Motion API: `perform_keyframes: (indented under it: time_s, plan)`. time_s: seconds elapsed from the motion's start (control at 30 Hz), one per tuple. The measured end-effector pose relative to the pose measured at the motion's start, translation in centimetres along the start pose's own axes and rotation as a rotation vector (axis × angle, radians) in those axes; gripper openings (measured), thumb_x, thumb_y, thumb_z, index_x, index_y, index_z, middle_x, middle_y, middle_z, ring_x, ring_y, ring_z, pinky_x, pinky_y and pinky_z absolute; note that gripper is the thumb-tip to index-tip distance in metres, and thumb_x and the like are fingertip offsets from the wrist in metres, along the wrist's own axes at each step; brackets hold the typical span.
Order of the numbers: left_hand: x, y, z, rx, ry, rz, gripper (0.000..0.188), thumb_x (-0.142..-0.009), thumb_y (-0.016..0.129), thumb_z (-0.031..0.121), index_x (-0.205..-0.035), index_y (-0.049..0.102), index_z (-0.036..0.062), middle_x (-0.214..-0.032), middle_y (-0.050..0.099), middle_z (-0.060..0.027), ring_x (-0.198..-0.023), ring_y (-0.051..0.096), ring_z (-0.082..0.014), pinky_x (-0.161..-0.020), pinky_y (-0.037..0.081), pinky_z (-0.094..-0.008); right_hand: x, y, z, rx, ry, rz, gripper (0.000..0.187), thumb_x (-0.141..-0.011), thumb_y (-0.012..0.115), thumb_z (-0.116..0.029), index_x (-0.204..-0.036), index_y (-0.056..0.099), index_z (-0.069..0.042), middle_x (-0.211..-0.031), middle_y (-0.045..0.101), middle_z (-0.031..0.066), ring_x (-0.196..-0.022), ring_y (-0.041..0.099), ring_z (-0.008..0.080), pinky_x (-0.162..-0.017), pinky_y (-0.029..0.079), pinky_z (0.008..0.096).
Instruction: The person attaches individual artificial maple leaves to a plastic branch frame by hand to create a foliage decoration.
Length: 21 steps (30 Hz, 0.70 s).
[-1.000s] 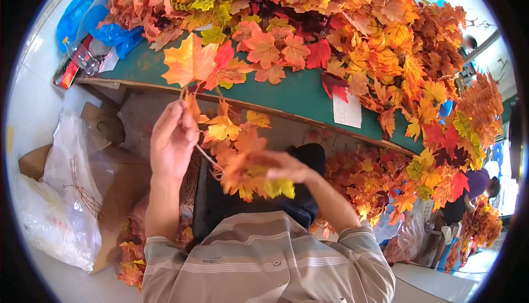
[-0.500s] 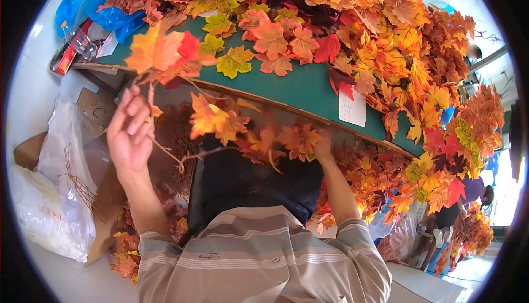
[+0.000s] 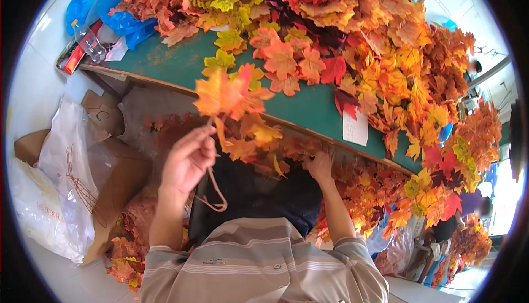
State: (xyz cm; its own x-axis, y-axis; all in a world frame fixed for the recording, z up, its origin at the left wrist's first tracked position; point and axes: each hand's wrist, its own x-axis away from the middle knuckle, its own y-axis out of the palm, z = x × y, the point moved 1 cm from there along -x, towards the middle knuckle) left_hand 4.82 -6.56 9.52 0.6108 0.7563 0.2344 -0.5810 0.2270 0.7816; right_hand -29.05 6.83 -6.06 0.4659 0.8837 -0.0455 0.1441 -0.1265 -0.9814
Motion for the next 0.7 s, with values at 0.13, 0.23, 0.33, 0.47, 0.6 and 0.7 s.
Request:
perform_keyframes:
  time_s: [0.13, 0.23, 0.33, 0.47, 0.6, 0.7]
  plan:
    - [-1.0, -0.4, -5.2, -0.001, -0.217, -0.087, 0.025, -0.094, 0.053, 0.013, -0.111, 0.059, -0.0038, -0.085, 0.065, -0.0074, -0.073, 0.064, -0.0168, -0.069, 0.054, -0.0289, 1.4, -4.5, -1.6, -0.730, -0.136, -0.207, 0.039, -0.078, 0.072, -0.019, -0.110, 0.063, 0.001, -0.089, 0.068, 0.0138, -0.084, 0.066, 0.0273, -0.083, 0.050, 0.0377]
    - [-1.2, -1.5, -9.7, 0.034, -0.418, -0.151, 0.026, -0.094, 0.054, 0.015, -0.111, 0.061, -0.0033, -0.088, 0.065, -0.0080, -0.078, 0.064, -0.0177, -0.072, 0.054, -0.0295, 1.4, -14.4, -6.9, -1.000, -0.196, -0.311, 0.032, -0.080, 0.071, -0.013, -0.108, 0.065, 0.000, -0.092, 0.069, 0.0100, -0.084, 0.066, 0.0168, -0.077, 0.051, 0.0302]
    - [-0.8, -2.0, -12.9, 0.017, -0.500, -0.252, 0.025, -0.095, 0.052, 0.014, -0.111, 0.060, -0.0032, -0.091, 0.064, -0.0075, -0.081, 0.063, -0.0179, -0.078, 0.052, -0.0318, -1.9, -20.4, -10.4, -0.875, -0.343, -0.140, 0.022, -0.083, 0.068, -0.008, -0.102, 0.067, 0.002, -0.088, 0.069, 0.0095, -0.080, 0.065, 0.0127, -0.073, 0.050, 0.0256]
    - [-0.5, -2.1, -15.3, -0.015, -0.539, -0.308, 0.027, -0.096, 0.052, 0.016, -0.114, 0.060, -0.0024, -0.093, 0.064, -0.0076, -0.087, 0.063, -0.0164, -0.083, 0.052, -0.0322, -9.9, -19.6, -16.4, -0.831, -0.482, 0.048, 0.017, -0.083, 0.069, -0.011, -0.096, 0.070, 0.000, -0.082, 0.069, 0.0076, -0.071, 0.064, 0.0104, -0.065, 0.051, 0.0255]
    - [-0.5, -2.6, -15.7, -0.029, -0.605, -0.302, 0.029, -0.097, 0.052, 0.017, -0.117, 0.059, -0.0017, -0.094, 0.064, -0.0065, -0.088, 0.062, -0.0143, -0.085, 0.051, -0.0314, -16.8, -14.4, -20.8, -0.661, -0.603, 0.110, 0.019, -0.080, 0.070, -0.014, -0.094, 0.071, -0.002, -0.079, 0.069, 0.0098, -0.069, 0.066, 0.0142, -0.063, 0.051, 0.0274]
    - [-0.4, -3.4, -15.7, -0.038, -0.602, -0.275, 0.030, -0.097, 0.052, 0.019, -0.118, 0.059, -0.0017, -0.092, 0.064, -0.0063, -0.086, 0.063, -0.0143, -0.083, 0.052, -0.0309, -19.8, -10.9, -22.5, -0.509, -0.555, 0.164, 0.018, -0.076, 0.070, -0.018, -0.087, 0.071, -0.003, -0.077, 0.068, 0.0122, -0.068, 0.066, 0.0256, -0.063, 0.051, 0.0361]
